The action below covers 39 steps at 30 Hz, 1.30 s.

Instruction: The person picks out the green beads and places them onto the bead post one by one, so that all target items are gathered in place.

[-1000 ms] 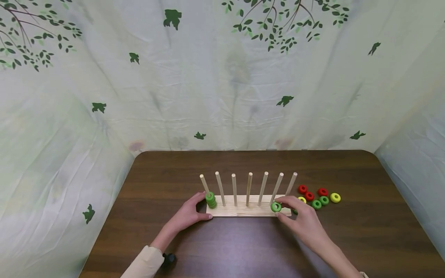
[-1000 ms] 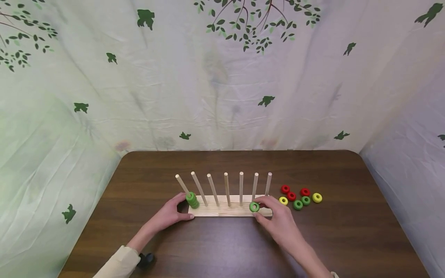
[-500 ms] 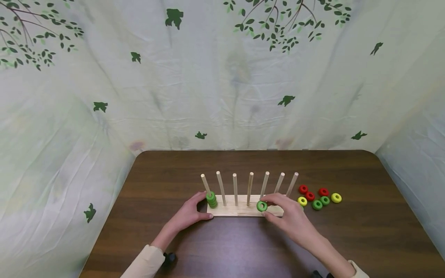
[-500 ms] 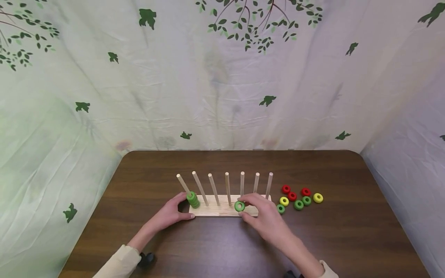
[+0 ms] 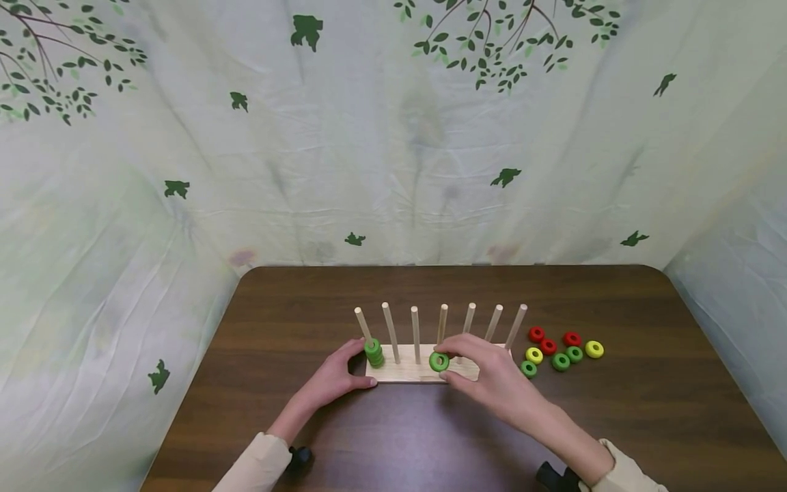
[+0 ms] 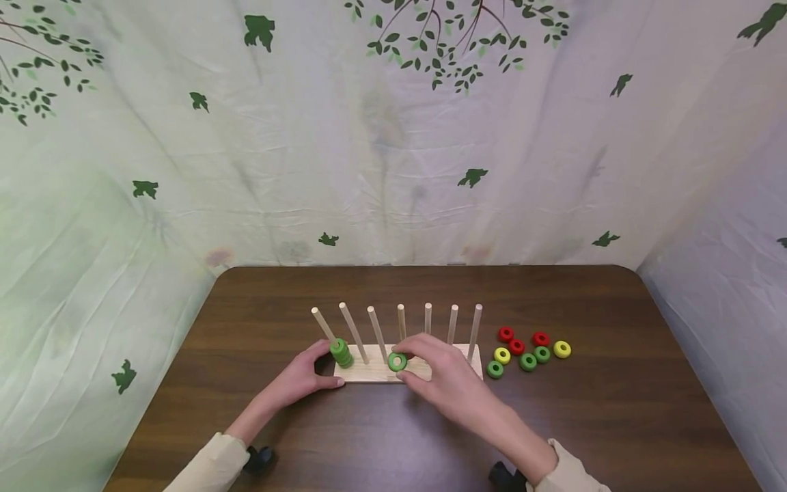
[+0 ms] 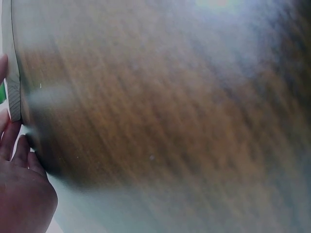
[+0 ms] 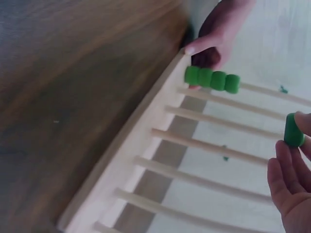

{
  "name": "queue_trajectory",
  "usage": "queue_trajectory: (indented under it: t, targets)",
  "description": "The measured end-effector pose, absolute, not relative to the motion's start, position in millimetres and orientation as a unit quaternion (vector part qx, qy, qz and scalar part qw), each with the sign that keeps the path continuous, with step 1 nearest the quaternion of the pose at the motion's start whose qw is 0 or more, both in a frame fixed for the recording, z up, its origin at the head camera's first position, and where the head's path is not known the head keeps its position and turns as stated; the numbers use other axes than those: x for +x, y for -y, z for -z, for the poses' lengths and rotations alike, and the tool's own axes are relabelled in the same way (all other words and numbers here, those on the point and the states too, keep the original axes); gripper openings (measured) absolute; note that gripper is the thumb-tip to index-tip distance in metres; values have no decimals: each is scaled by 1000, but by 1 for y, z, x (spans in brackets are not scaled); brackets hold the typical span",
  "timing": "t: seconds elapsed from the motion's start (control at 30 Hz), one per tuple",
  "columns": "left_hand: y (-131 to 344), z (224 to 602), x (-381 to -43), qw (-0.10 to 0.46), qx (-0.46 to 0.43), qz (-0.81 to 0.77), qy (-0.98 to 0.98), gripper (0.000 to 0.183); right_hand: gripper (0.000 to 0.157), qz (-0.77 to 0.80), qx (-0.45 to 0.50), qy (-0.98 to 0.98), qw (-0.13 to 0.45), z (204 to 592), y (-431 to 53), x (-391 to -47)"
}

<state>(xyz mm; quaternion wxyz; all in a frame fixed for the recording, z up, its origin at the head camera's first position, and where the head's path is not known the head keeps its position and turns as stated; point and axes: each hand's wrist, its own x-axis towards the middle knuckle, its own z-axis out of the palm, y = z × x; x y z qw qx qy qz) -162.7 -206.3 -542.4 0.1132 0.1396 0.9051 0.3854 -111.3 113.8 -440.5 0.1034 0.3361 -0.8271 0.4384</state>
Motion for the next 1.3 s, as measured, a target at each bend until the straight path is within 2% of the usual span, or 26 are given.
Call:
queue_trajectory:
  t: [0.33, 0.6, 1.3]
  targets:
    - [207, 543, -163, 110, 145, -383, -906, 72, 36, -446, 401, 795, 93, 418, -95, -117]
    - [207, 543, -163, 107, 150, -388, -903, 70, 37, -443, 424, 781, 116, 399, -84, -122]
    - [207, 541, -164, 105, 161, -401, -896, 67, 37, -453, 424, 767, 165, 364, -50, -143]
